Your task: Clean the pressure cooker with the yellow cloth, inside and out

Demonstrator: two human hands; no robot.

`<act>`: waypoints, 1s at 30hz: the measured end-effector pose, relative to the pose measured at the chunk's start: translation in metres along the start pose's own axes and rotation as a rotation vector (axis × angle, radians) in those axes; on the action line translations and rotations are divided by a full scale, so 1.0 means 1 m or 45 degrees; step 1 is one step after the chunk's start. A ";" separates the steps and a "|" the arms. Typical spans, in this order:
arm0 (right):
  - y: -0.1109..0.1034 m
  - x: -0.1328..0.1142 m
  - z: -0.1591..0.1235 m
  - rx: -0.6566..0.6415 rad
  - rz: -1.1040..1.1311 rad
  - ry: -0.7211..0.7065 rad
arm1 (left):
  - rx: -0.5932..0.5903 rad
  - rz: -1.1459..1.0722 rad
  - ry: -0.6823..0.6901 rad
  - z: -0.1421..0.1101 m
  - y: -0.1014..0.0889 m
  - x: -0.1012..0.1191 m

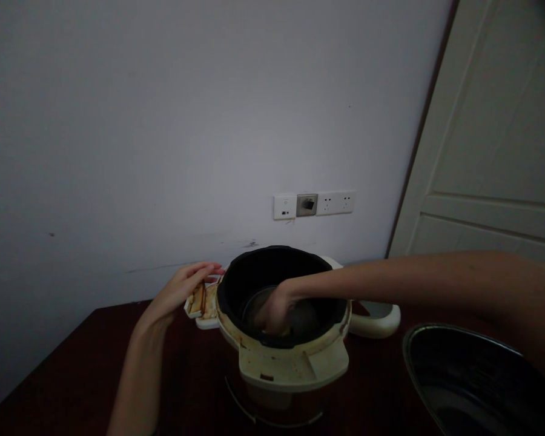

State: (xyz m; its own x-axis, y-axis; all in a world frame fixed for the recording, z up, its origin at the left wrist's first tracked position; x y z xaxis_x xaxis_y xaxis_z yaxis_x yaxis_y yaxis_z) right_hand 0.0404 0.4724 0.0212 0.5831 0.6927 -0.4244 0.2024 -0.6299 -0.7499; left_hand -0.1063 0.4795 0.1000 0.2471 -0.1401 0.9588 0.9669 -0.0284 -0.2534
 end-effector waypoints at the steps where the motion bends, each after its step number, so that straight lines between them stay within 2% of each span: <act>1: 0.001 -0.008 0.001 -0.024 -0.020 -0.030 | -0.006 0.005 0.001 0.001 0.000 0.000; 3: -0.001 -0.019 -0.001 -0.005 -0.106 -0.066 | -0.017 0.019 0.001 0.002 0.001 -0.001; 6: -0.011 -0.026 -0.005 0.166 -0.257 -0.083 | -0.025 0.031 -0.007 0.002 0.001 -0.001; 12: -0.031 -0.018 0.007 0.328 -0.603 -0.192 | -0.015 0.007 0.006 0.005 -0.001 -0.004; 14: -0.036 -0.009 0.013 0.306 -0.777 -0.160 | -0.021 0.000 -0.006 0.005 -0.001 -0.006; 17: -0.038 -0.002 0.012 0.191 -1.041 -0.152 | -0.026 0.000 -0.010 0.004 -0.002 -0.006; 19: -0.037 -0.008 0.004 0.169 -1.230 -0.298 | -0.007 0.020 -0.002 0.003 -0.003 -0.005; 23: -0.035 -0.034 -0.017 0.276 -1.636 -0.863 | 0.013 -0.087 -0.042 0.004 -0.007 -0.011; 25: -0.038 -0.037 -0.019 0.288 -1.714 -1.021 | 0.027 -0.155 -0.102 0.006 -0.010 -0.020; 28: -0.049 -0.030 -0.015 0.260 -1.798 -1.048 | 0.025 -0.116 -0.178 0.011 -0.012 -0.034; 30: -0.058 -0.019 -0.015 0.249 -1.842 -0.934 | -0.034 -0.107 -0.225 0.012 -0.008 -0.041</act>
State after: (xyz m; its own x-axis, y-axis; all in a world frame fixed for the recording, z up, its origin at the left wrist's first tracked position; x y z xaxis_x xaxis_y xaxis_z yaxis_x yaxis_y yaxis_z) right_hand 0.0291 0.4905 0.0803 -0.4824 0.6775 0.5553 0.0862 0.6676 -0.7395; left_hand -0.1237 0.4974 0.0647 0.1747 0.0401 0.9838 0.9833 -0.0593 -0.1722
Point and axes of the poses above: each hand's wrist, its own z-axis towards the middle knuckle, its own y-axis out of the palm, x = y × z, the point moved 7 cm from there along z, towards the middle knuckle, and after that the axes turned 7 degrees about z, right-handed, at the moved point
